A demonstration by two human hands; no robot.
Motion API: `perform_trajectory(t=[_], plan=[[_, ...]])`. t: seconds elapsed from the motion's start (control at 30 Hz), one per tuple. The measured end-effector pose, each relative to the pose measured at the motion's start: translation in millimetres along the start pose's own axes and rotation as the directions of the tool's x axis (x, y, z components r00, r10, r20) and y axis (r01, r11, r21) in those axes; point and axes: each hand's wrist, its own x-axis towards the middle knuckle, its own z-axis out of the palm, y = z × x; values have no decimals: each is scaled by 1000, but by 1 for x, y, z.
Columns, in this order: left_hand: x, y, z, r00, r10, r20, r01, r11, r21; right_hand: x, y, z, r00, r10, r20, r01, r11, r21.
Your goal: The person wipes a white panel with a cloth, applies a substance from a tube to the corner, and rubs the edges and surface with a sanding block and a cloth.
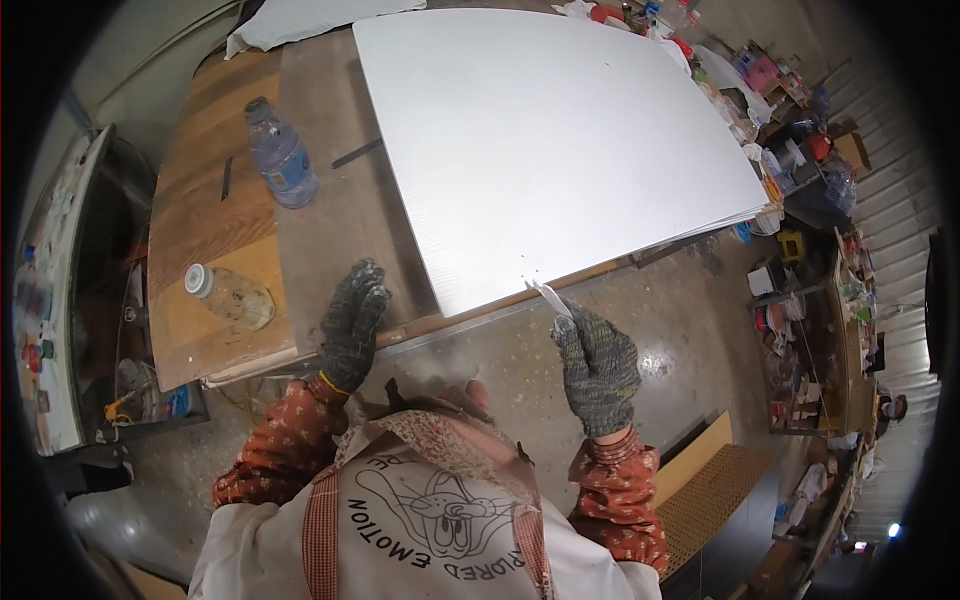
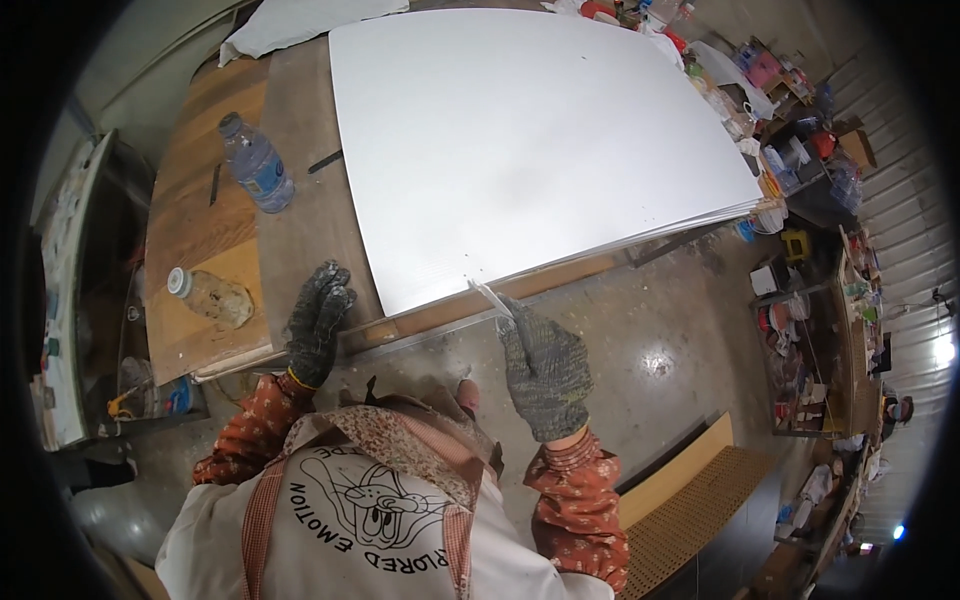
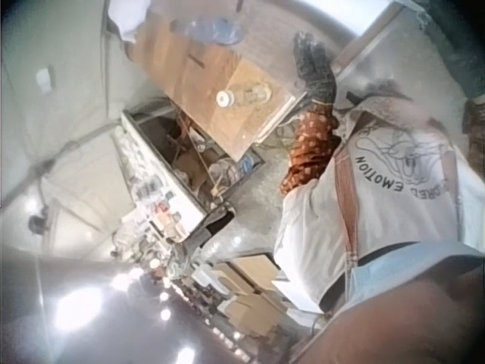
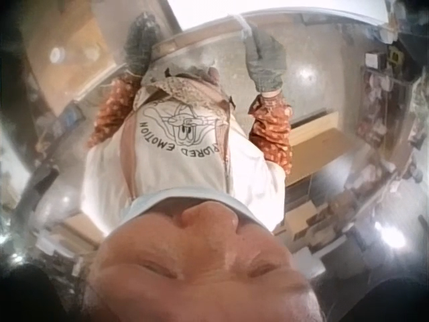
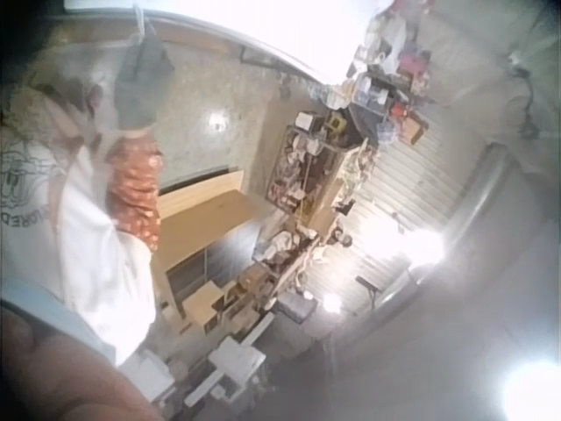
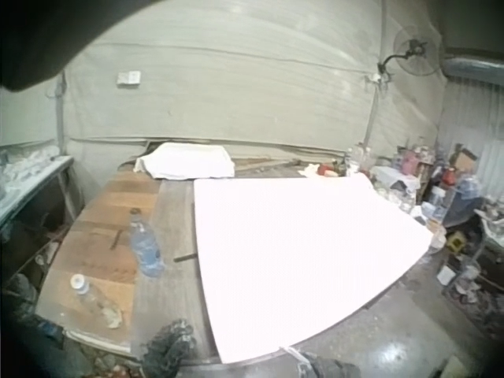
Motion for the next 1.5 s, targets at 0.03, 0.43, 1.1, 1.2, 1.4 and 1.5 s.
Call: perform_trajectory(t=[0.03, 0.43, 1.1, 1.2, 1.4, 1.5], plan=[[0, -1, -1, 1000, 19, 11, -20, 996, 85, 4, 0, -2, 997, -70, 39, 72, 996, -44], [-2, -5, -5, 986, 164, 27, -166, 957, 238, 22, -7, -9, 917, -86, 390, 156, 977, -149], [45, 138, 46, 764, 368, 529, -634, 278, 722, -45, 2, -30, 699, 617, 361, -697, 476, 536], [44, 137, 72, 772, 287, 567, -634, 276, 723, -58, 7, -38, 680, 665, 308, -687, 431, 586], [42, 134, 124, 747, 276, 605, -659, 427, 619, -93, 13, -54, 626, 748, 220, -647, 339, 683], [14, 130, 158, 641, 452, 620, -759, 491, 427, -109, 27, -68, 644, 742, 187, -569, 302, 765]])
